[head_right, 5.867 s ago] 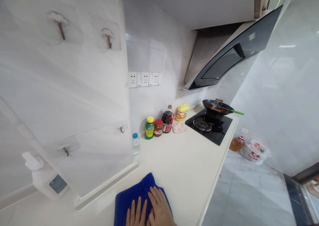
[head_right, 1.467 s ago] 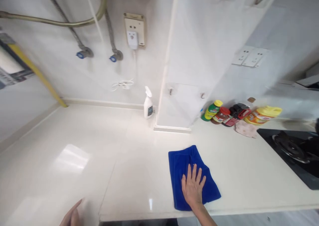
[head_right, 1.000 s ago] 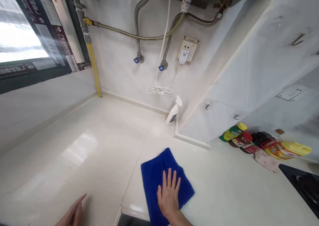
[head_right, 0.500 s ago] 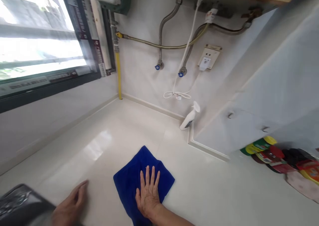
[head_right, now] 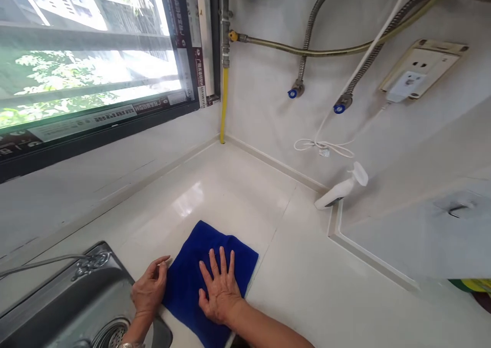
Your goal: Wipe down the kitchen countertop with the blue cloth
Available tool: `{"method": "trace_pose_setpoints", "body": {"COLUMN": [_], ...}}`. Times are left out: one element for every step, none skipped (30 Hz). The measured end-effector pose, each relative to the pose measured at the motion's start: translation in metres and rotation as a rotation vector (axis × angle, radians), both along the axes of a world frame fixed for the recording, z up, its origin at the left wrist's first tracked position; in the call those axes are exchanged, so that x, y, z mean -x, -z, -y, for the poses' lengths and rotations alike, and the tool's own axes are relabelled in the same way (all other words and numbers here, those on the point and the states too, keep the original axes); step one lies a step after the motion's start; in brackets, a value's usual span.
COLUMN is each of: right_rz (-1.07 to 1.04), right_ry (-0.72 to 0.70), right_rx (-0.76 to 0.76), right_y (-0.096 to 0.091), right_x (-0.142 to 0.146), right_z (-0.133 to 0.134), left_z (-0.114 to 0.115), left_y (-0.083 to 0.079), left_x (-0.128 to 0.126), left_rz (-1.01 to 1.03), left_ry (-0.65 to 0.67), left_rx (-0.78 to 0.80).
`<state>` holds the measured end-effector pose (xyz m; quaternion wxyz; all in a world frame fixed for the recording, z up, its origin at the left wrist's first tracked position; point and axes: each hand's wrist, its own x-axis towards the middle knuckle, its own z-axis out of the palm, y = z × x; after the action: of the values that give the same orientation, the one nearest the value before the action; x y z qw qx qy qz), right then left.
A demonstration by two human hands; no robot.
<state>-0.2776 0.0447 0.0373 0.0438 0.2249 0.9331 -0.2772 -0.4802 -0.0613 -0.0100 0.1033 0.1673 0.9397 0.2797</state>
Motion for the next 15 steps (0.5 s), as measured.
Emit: {"method": "trace_pose_setpoints", "body": {"right_rz": [-0.003, -0.005, -0.008, -0.013, -0.020, -0.030, -0.042, -0.056, -0.070, -0.083, -0.095, -0.107, -0.121, -0.135, -0.149], "right_ry": [-0.027, -0.051, -0.071, -0.086, -0.096, -0.101, -0.103, -0.101, -0.097, -0.093, -0.089, -0.086, -0.083, -0.081, -0.080], "right_rx": [0.008, 0.012, 0.017, 0.023, 0.030, 0.039, 0.047, 0.054, 0.056, 0.056, 0.052, 0.046, 0.039, 0.031, 0.022], "right_y": [-0.002, -0.003, -0.005, -0.005, -0.006, -0.006, -0.006, -0.006, -0.006, -0.006, -0.005, -0.004, -0.003, -0.002, -0.001], "right_x": [0.007, 0.014, 0.021, 0.029, 0.036, 0.044, 0.052, 0.060, 0.069, 0.078, 0.086, 0.095, 0.103, 0.112, 0.119], "right_z": [-0.002, -0.004, -0.007, -0.009, -0.011, -0.014, -0.017, -0.021, -0.026, -0.031, -0.037, -0.043, -0.050, -0.057, -0.064], "left_z": [0.001, 0.003, 0.005, 0.007, 0.008, 0.009, 0.010, 0.010, 0.010, 0.010, 0.010, 0.011, 0.011, 0.012, 0.012], "left_y": [0.001, 0.003, 0.003, 0.004, 0.005, 0.005, 0.006, 0.006, 0.005, 0.005, 0.005, 0.004, 0.004, 0.005, 0.006], "left_x": [-0.001, -0.002, -0.002, -0.002, -0.002, -0.002, -0.001, -0.001, 0.000, 0.000, 0.001, 0.001, 0.002, 0.003, 0.004], "left_rz": [-0.010, -0.017, -0.017, -0.013, -0.004, 0.008, 0.017, 0.023, 0.026, 0.030, 0.035, 0.041, 0.049, 0.060, 0.069], "left_ry": [-0.012, -0.022, -0.030, -0.036, -0.040, -0.040, -0.041, -0.044, -0.047, -0.047, -0.044, -0.040, -0.035, -0.029, -0.028], "left_rx": [-0.011, -0.025, -0.043, -0.062, -0.077, -0.087, -0.089, -0.080, -0.066, -0.053, -0.039, -0.026, -0.013, -0.001, 0.012]}}
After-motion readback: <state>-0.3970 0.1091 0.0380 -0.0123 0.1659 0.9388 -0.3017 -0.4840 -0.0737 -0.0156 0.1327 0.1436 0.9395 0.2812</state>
